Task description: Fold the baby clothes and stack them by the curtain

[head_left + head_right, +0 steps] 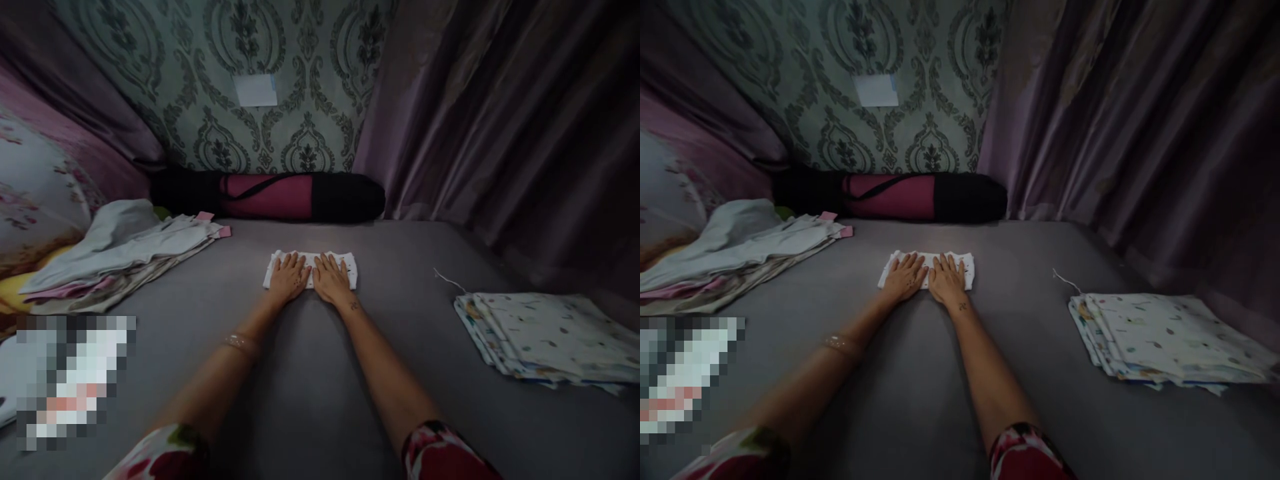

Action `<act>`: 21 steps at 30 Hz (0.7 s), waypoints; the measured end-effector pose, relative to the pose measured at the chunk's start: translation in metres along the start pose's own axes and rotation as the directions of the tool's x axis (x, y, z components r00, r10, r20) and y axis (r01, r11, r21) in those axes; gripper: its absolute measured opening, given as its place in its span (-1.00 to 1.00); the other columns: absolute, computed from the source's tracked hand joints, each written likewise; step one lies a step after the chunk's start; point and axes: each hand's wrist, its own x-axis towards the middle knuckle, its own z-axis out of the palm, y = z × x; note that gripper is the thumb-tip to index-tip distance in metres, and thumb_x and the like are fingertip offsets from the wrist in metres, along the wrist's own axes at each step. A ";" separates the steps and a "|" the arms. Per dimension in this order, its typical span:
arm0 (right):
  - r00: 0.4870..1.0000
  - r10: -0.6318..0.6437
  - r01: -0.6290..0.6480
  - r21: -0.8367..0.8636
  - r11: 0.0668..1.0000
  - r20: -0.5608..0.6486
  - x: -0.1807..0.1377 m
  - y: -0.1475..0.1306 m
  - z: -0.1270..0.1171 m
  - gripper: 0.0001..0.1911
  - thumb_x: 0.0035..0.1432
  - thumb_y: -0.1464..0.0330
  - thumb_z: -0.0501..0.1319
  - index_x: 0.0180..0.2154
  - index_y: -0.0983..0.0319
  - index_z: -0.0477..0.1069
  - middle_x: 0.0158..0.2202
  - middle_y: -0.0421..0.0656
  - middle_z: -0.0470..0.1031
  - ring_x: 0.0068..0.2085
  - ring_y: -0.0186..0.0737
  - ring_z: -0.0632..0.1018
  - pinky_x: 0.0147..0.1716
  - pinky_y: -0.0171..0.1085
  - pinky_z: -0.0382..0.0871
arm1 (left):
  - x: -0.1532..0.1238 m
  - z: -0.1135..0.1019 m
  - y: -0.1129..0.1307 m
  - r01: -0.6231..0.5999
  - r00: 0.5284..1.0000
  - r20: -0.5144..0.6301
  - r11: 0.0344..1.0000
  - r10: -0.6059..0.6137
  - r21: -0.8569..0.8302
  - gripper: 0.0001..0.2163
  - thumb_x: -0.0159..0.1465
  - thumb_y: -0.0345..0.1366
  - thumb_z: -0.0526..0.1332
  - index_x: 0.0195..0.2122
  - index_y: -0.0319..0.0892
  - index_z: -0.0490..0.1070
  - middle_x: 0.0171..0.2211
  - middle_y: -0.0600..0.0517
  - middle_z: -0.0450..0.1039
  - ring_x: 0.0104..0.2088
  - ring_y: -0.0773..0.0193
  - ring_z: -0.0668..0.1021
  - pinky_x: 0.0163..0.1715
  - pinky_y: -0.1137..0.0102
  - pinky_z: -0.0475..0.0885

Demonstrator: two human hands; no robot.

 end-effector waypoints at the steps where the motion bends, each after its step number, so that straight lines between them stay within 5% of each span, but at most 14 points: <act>1: 1.000 0.004 -0.004 0.000 1.000 -0.005 0.000 0.000 -0.001 -0.46 0.39 0.27 -0.16 0.31 0.28 0.14 0.37 -0.07 0.07 0.37 -0.04 0.05 0.32 0.05 -0.24 | 0.000 -0.001 0.000 0.002 1.000 -0.012 1.000 -0.002 0.005 -0.49 0.41 -0.09 -0.14 0.27 -0.24 0.22 0.31 -0.21 0.17 0.31 -0.06 0.21 0.27 -0.02 0.03; 5: 0.995 0.071 -0.072 -0.014 0.997 -0.066 0.002 0.004 -0.002 -0.43 0.38 0.28 -0.17 0.32 0.40 0.09 0.37 0.02 0.05 0.38 -0.03 0.02 0.32 0.03 -0.28 | 0.000 -0.007 -0.001 0.053 0.995 -0.086 0.997 -0.047 0.064 -0.47 0.42 -0.10 -0.17 0.28 -0.30 0.20 0.30 -0.24 0.18 0.33 -0.04 0.17 0.31 0.02 -0.06; 9: 0.993 0.115 -0.115 -0.017 0.993 -0.031 0.005 0.009 0.003 -0.39 0.38 0.27 -0.15 0.32 0.50 0.03 0.37 0.08 0.04 0.37 -0.01 0.04 0.32 -0.01 -0.23 | 0.001 -0.010 -0.002 0.081 0.997 0.007 0.989 -0.082 0.123 -0.46 0.43 -0.09 -0.20 0.29 -0.30 0.17 0.29 -0.22 0.20 0.31 -0.03 0.21 0.29 0.02 0.01; 14: 0.981 0.178 -0.181 -0.039 0.983 -0.077 0.007 0.014 0.007 -0.38 0.39 0.24 -0.16 0.31 0.51 0.06 0.37 0.12 0.03 0.38 0.01 0.01 0.32 0.00 -0.29 | 0.005 -0.005 -0.010 0.142 0.990 -0.037 0.978 -0.138 0.152 -0.43 0.43 -0.08 -0.26 0.29 -0.29 0.18 0.31 -0.20 0.16 0.34 0.01 0.15 0.30 0.05 0.00; 21: 0.972 0.215 -0.219 -0.031 0.975 -0.093 0.006 0.028 -0.001 -0.38 0.37 0.26 -0.17 0.31 0.53 0.05 0.37 0.15 0.01 0.37 0.06 0.03 0.30 0.02 -0.17 | 0.011 -0.011 -0.023 0.169 0.984 0.044 0.978 -0.175 0.118 -0.40 0.42 -0.07 -0.28 0.31 -0.34 0.13 0.34 -0.20 0.09 0.35 -0.02 0.11 0.29 0.03 0.01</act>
